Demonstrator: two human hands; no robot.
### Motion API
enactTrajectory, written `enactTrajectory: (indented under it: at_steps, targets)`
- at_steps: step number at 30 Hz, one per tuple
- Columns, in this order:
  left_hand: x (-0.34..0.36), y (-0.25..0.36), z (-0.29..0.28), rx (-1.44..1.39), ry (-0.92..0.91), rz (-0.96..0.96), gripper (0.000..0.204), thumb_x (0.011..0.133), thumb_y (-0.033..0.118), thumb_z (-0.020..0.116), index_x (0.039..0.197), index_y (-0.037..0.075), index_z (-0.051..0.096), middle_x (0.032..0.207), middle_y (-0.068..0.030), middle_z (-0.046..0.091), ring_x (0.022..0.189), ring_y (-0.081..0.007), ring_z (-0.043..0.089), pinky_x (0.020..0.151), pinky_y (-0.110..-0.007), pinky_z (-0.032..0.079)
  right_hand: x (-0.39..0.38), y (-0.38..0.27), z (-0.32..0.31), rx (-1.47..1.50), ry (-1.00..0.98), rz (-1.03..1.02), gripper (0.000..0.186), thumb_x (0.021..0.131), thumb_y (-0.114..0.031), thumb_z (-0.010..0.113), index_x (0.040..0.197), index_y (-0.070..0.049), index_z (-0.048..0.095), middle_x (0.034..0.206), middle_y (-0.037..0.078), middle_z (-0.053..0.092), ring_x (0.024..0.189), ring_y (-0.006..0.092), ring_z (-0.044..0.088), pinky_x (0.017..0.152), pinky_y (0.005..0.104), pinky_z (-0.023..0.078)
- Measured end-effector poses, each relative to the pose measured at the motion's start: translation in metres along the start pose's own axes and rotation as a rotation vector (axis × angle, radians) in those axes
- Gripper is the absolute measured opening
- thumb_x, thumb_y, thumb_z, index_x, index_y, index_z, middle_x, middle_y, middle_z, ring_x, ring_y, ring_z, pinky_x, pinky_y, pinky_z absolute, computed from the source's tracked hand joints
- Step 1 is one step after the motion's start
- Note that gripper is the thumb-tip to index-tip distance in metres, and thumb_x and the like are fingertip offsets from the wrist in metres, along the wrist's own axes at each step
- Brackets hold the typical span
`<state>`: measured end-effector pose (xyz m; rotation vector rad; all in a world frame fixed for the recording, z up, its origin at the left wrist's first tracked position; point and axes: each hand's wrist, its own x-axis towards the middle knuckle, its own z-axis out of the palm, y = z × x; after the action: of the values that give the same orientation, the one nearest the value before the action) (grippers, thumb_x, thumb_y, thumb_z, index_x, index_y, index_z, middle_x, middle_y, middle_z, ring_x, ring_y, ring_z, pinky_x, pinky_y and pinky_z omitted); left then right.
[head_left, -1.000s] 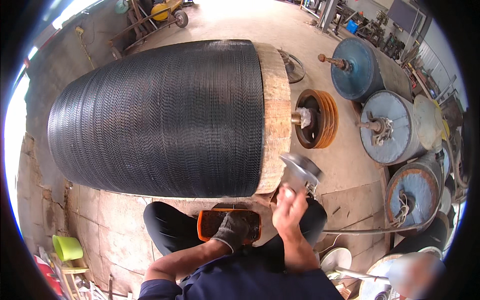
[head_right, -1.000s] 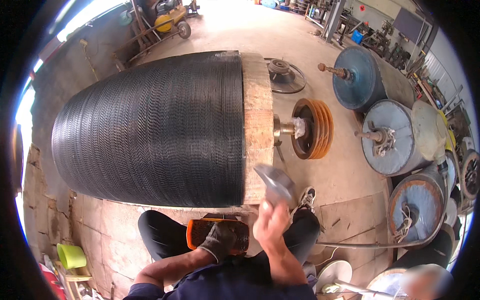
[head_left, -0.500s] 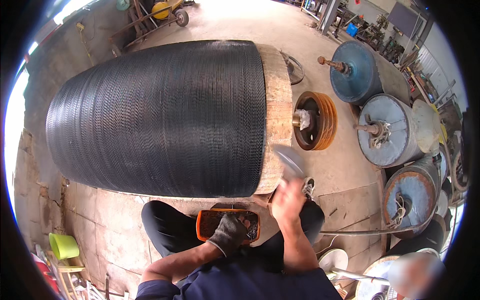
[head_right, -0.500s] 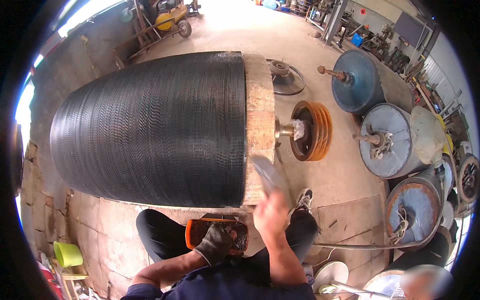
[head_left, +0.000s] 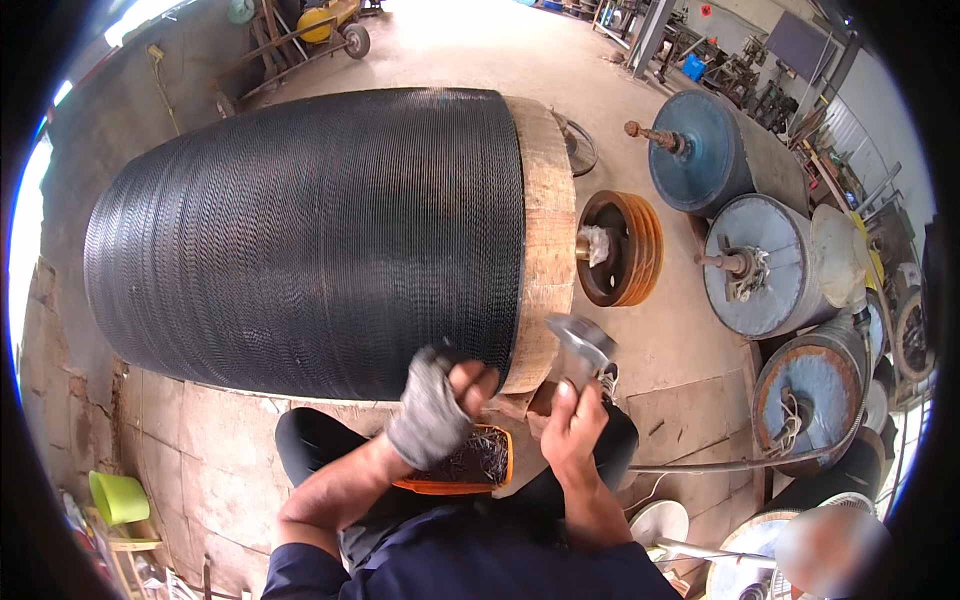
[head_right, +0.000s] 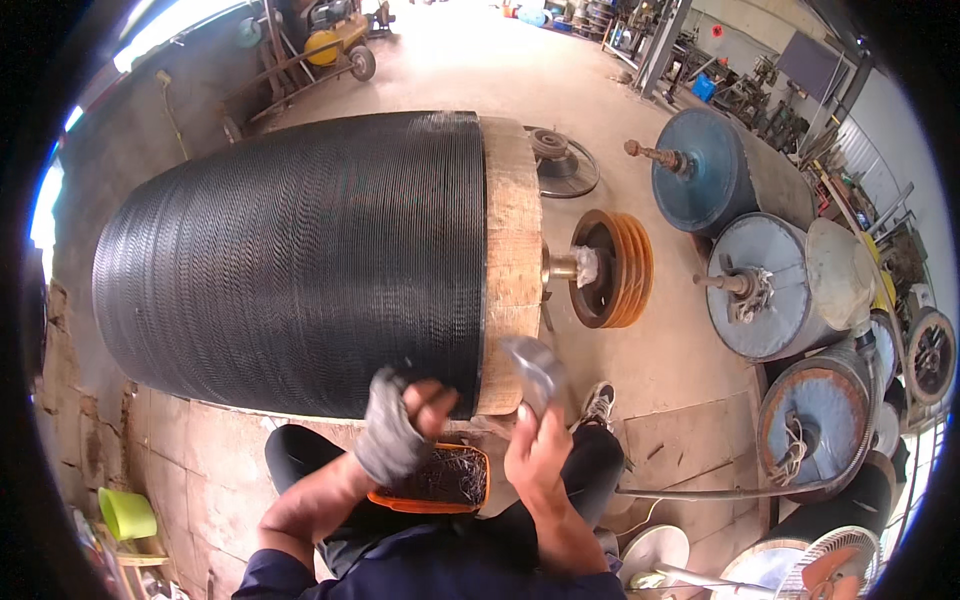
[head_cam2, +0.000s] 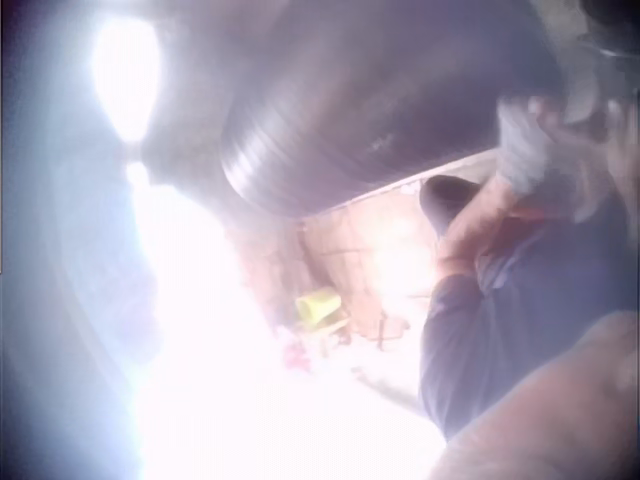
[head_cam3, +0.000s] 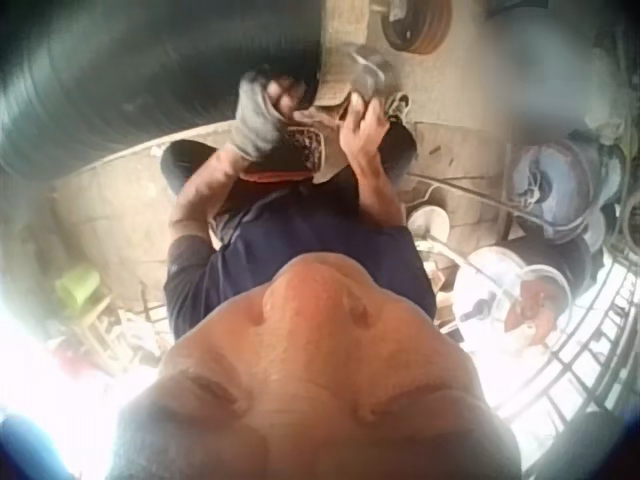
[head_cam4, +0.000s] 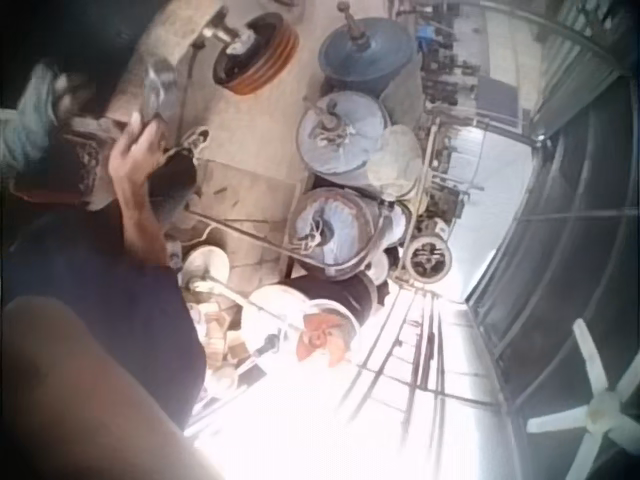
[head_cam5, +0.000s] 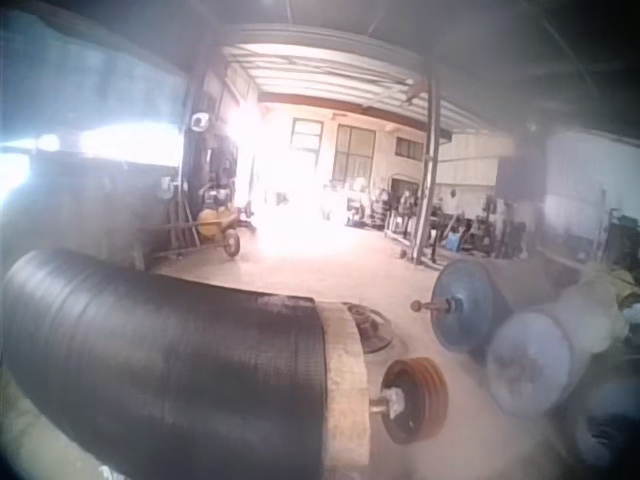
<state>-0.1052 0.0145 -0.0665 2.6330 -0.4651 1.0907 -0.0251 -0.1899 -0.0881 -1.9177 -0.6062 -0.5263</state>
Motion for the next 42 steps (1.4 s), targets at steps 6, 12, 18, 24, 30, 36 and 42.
enactTrajectory:
  at_steps: [6,12,18,24,30,36,42]
  targets:
    - [0.047,-0.074,0.000,0.371,0.198,0.025,0.062,0.066,0.007,0.074,0.126,0.004,0.063,0.115,-0.0115,0.054,0.107,-0.0332,0.058,0.100,-0.058,0.045,0.012,0.022,0.019,-0.395,-0.157,0.035,0.019,0.106,-0.016,0.056,0.101,0.002,0.056,0.065,0.014,0.055,0.055,0.0148,0.055,0.051,0.0352,0.046]
    - [0.059,-0.074,0.003,0.346,0.210,-0.066,0.050,0.075,0.001,0.070,0.124,0.009,0.065,0.114,-0.0095,0.056,0.105,-0.0316,0.060,0.101,-0.056,0.045,0.004,-0.007,-0.006,0.219,0.067,-0.137,0.027,0.110,-0.021,0.046,0.107,0.004,0.056,0.072,0.005,0.055,0.058,0.0143,0.050,0.051,0.0284,0.039]
    - [0.057,-0.076,0.003,0.436,0.191,-0.087,0.052,0.079,-0.001,0.068,0.129,0.010,0.063,0.115,-0.0100,0.056,0.105,-0.0315,0.059,0.100,-0.054,0.045,-0.002,0.032,0.018,-0.304,-0.161,0.115,0.024,0.103,-0.022,0.060,0.106,0.001,0.053,0.077,0.026,0.063,0.065,0.0467,0.063,0.056,0.0544,0.047]
    - [0.047,-0.027,0.024,0.075,0.251,-0.077,0.053,0.085,-0.006,0.068,0.135,0.006,0.058,0.107,-0.0100,0.064,0.102,-0.0311,0.060,0.100,-0.051,0.044,-0.037,0.034,0.003,-0.216,-0.092,0.020,0.021,0.102,-0.018,0.062,0.109,-0.001,0.052,0.074,0.026,0.064,0.064,0.0479,0.063,0.056,0.0559,0.046]
    - [0.032,0.006,0.056,-0.063,0.144,-0.202,0.063,0.082,-0.008,0.066,0.142,0.005,0.051,0.101,-0.0057,0.069,0.096,-0.0291,0.062,0.097,-0.049,0.043,-0.039,0.031,-0.006,-0.085,-0.153,0.177,0.019,0.103,-0.019,0.062,0.102,-0.003,0.052,0.069,0.023,0.063,0.062,0.0465,0.063,0.054,0.0530,0.046]
    - [0.038,0.006,0.050,-0.037,0.096,-0.229,0.066,0.079,-0.006,0.067,0.142,0.004,0.051,0.096,-0.0057,0.068,0.093,-0.0284,0.062,0.094,-0.047,0.043,-0.040,0.031,-0.009,-0.039,-0.159,0.170,0.017,0.103,-0.016,0.063,0.101,-0.002,0.053,0.071,0.023,0.063,0.062,0.0457,0.063,0.055,0.0516,0.047]
    - [0.044,0.009,0.078,0.029,0.193,-0.321,0.078,0.074,0.000,0.070,0.147,0.002,0.045,0.096,-0.0067,0.064,0.093,-0.0288,0.056,0.090,-0.046,0.044,-0.032,0.017,-0.006,-0.052,-0.067,0.020,0.017,0.101,-0.015,0.063,0.105,-0.001,0.053,0.074,0.023,0.064,0.062,0.0457,0.063,0.055,0.0508,0.048]
